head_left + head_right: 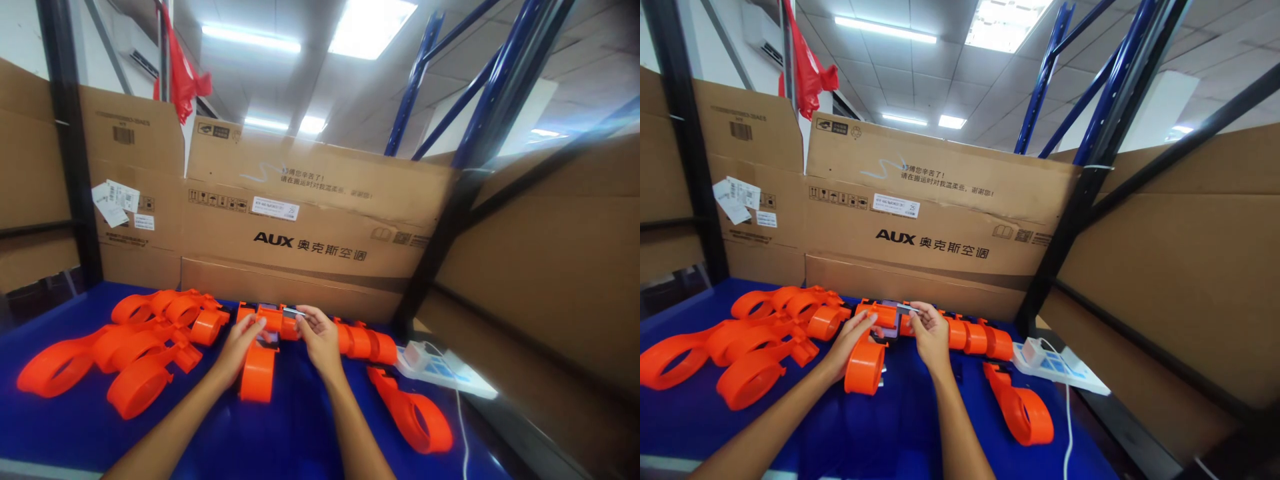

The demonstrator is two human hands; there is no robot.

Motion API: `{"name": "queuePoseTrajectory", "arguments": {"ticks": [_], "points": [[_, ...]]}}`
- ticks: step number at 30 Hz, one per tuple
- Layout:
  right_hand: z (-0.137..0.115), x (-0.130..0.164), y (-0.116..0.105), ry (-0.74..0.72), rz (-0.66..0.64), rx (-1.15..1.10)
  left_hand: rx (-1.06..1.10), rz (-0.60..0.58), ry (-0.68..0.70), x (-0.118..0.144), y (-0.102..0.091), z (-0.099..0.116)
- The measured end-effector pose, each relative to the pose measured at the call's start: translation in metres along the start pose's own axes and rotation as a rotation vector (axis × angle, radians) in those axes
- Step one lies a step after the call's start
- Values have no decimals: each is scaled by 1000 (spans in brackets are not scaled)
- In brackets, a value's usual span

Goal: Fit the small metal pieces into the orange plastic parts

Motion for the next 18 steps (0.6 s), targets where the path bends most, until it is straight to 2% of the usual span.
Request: {"name": "queuePoseTrajectory", "arguments": {"ticks": [3,10,14,18], "points": [[3,0,0,17,0,21,38,-50,-25,-1,3,-3],[1,1,3,-35,-24,133,41,-48,-30,-1,0,-4],[1,2,2,-59,-79,285,-14,-34,-45,-6,-5,-8],[1,2,1,-79,-122,325,-39,-36,-61,-11,-9,-13]]}}
Point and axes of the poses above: each hand's wrist, its own x-axis away from the middle knuckle, its own y-axis out of the palm, z = x × y, the point moved 8 cm from there along -x, towards the middle knuckle, and after that the axes turned 9 degrees about -y, right-handed, at the moved point
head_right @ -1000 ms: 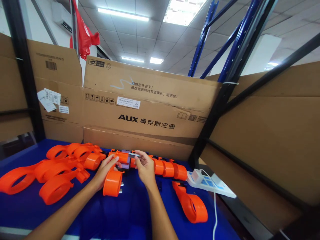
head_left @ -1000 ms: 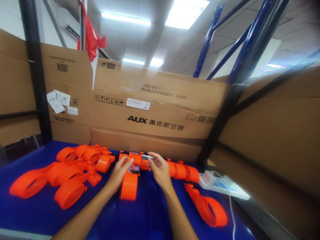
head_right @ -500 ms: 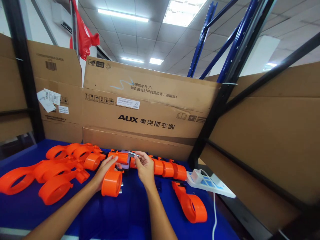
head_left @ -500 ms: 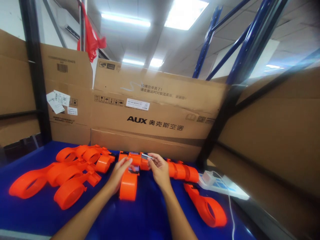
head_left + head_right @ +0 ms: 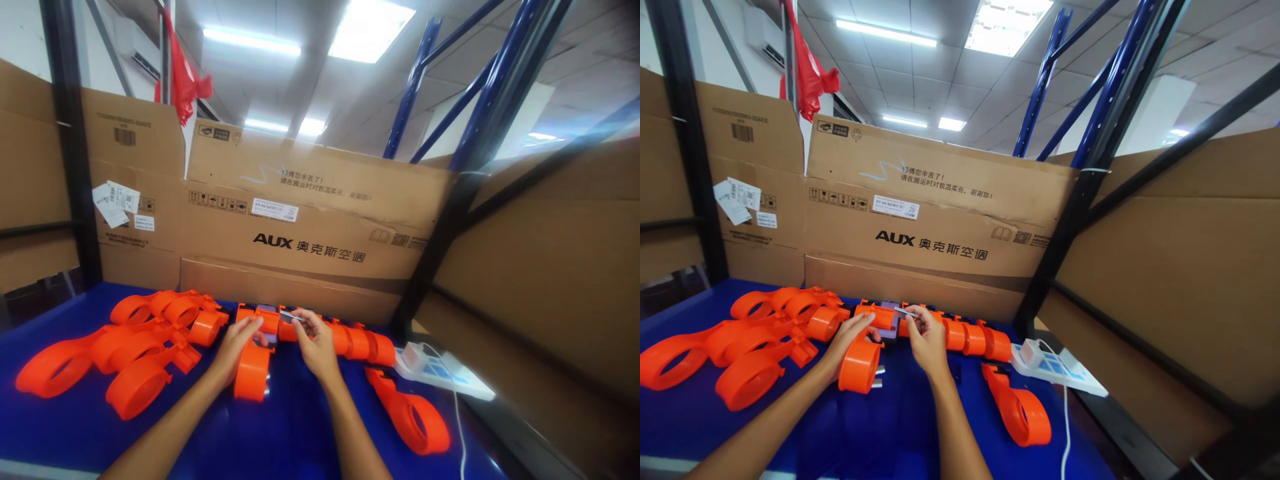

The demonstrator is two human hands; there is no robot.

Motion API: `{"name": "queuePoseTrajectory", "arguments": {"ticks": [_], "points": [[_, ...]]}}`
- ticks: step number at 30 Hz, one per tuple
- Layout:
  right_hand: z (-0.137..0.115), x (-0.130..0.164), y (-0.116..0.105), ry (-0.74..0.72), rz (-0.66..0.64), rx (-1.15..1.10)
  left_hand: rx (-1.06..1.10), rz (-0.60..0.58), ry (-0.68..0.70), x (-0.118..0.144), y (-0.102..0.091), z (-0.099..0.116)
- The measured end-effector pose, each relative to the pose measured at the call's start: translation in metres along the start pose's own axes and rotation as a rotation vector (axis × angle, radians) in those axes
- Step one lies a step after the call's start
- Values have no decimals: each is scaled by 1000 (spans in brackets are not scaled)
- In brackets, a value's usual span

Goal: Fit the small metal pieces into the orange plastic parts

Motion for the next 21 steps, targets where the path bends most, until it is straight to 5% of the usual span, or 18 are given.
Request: {"name": "queuePoseTrajectory", "arguments": {"ticks": [15,21], "points": [[6,1,3,-34,54,-127,-69,-21,-26,2,0,3],[-2,4,5,-48,45,-10,-146,-25,39,3,3,5]]}}
Point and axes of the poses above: each hand's wrist, its own x-axis away from the middle knuckle, its own y-axis out of the palm, z = x × y, the point moved 8 cm from there along -x, towards the middle knuckle, and after that the axes turned 9 degrees about -y, right-handed, at the moved point
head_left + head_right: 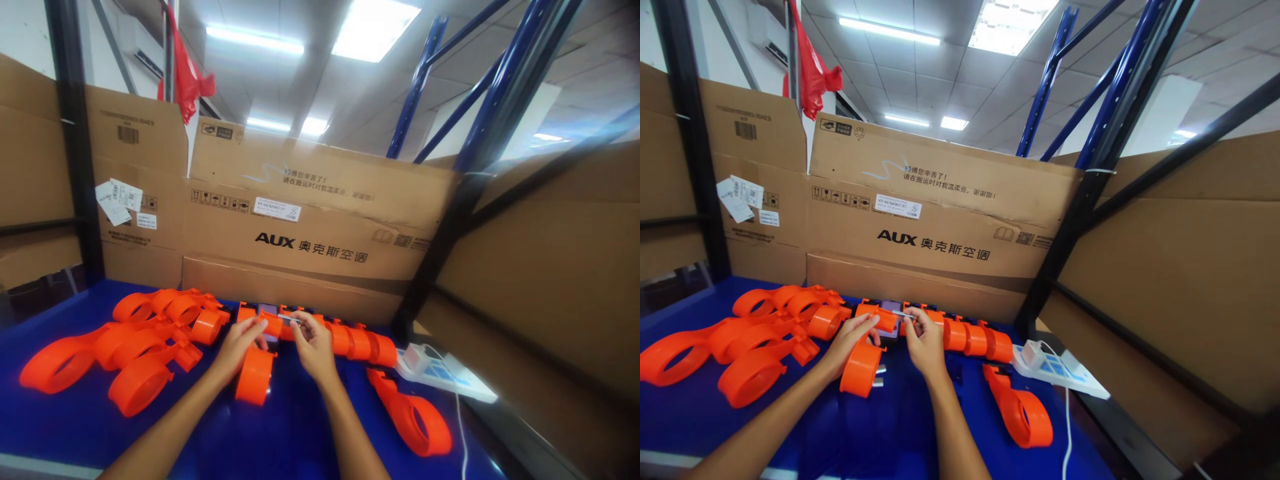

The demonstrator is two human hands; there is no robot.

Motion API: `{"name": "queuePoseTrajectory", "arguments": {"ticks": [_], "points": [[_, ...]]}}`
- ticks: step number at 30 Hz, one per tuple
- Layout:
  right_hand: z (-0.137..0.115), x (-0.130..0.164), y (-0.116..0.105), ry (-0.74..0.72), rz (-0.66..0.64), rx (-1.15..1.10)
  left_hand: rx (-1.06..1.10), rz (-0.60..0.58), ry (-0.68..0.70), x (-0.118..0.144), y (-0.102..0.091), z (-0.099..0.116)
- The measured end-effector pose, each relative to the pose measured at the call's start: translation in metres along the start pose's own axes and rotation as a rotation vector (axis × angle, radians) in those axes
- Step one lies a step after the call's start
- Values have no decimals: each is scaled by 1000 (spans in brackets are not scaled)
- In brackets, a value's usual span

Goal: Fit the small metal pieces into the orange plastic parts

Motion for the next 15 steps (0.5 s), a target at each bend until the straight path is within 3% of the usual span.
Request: {"name": "queuePoseTrajectory", "arguments": {"ticks": [10,15], "points": [[-5,2,13,19,-2,-121,-142,-56,114,12,15,19],[-5,3,14,78,1,-190,-124,-27,113,10,11,18]]}}
Point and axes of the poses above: each hand's wrist, its own x-axis away from the middle knuckle, its own y-axis out of the palm, z = x × y, the point moved 8 cm from there along -x, towards the middle knuckle, and after that the axes turned 9 degrees about -y, right-handed, at the moved point
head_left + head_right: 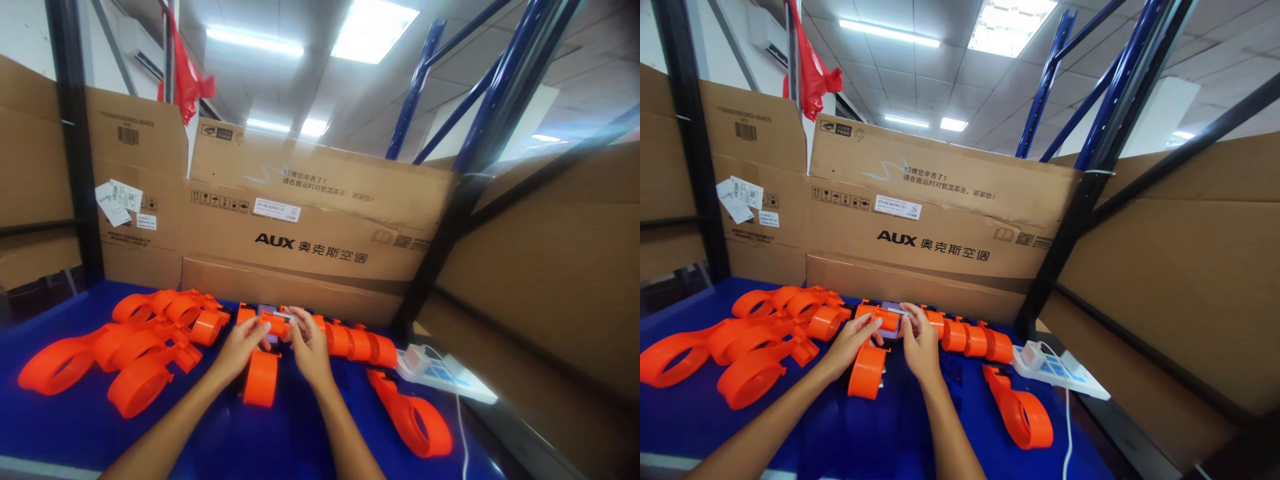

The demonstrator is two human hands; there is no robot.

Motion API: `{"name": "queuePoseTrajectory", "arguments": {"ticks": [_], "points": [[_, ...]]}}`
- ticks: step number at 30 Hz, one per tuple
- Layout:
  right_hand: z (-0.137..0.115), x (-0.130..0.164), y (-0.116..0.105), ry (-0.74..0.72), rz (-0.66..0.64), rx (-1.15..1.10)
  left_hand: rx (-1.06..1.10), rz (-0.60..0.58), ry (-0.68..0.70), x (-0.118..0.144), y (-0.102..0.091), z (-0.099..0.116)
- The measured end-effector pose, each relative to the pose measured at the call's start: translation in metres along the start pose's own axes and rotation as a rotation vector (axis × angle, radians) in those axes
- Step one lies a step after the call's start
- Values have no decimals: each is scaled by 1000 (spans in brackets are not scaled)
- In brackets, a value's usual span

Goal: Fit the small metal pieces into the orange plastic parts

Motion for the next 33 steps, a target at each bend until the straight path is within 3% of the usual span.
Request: {"name": "queuePoseTrajectory", "arguments": {"ticks": [6,12,20,25,27,29,33], "points": [[-1,0,-13,29,110,2,-1,59,-6,0,-8,1],[-5,-1,-12,-4,47,40,-42,67,24,2,-9,7],[-20,-3,4,-137,-145,88,-102,58,58,3,-7,12],[-18,-3,2,-135,-110,120,-1,38,10,0,-10,9],[-16,-2,2,-117,-110,175,91,85,-13,-2,-18,7],[-15,0,7,-113,-197,277,201,163,-33,-5,-29,3],[-20,14,34,-203,-577,425,375,235,-65,-9,-43,-2]]}}
Point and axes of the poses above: each hand's wrist, its own x-axis away from the middle knuckle, its own y-axis out of the palm, z = x × y, the point moved 8 cm from there along -x, towards the middle knuckle, and after that the axes turned 9 degrees about -y, right-handed, at the moved point
